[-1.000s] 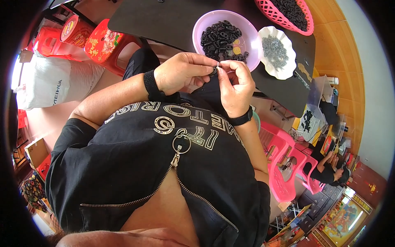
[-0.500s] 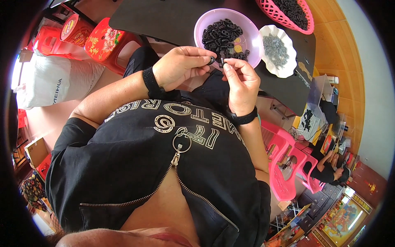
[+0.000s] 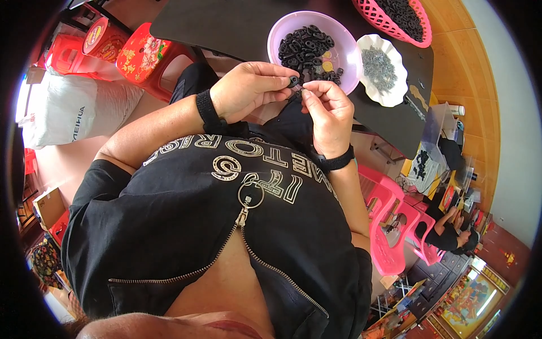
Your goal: The person assembles fasteners by picking up black plastic pieces and inserting metal pins into them by hand.
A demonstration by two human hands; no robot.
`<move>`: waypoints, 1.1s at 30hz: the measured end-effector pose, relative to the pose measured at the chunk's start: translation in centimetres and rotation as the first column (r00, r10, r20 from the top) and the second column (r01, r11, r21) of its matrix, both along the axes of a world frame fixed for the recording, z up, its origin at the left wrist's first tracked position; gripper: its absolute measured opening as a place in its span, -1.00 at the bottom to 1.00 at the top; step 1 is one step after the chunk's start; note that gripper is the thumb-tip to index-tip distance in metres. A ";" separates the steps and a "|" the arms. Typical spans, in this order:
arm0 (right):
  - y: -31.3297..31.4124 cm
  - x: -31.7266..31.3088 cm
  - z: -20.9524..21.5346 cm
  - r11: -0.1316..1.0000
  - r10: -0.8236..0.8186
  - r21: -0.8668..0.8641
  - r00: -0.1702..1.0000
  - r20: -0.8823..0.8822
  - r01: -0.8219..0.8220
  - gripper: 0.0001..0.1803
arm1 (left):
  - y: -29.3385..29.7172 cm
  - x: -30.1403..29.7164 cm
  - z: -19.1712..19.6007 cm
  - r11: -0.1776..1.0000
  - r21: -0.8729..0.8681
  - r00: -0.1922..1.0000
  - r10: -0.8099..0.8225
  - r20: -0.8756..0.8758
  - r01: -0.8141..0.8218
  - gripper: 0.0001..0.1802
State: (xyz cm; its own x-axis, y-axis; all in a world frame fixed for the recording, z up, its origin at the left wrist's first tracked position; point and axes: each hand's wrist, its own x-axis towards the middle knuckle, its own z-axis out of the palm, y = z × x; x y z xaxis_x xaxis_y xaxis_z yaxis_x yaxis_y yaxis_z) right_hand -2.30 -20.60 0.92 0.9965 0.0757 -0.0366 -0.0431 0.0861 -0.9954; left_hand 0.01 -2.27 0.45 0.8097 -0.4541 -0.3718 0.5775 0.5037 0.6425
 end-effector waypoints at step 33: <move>0.2 -0.2 -0.3 0.998 0.043 0.043 0.999 -0.021 -0.042 -0.89 | -0.2 0.0 0.2 0.955 0.294 0.977 -0.101 0.186 0.043 -0.78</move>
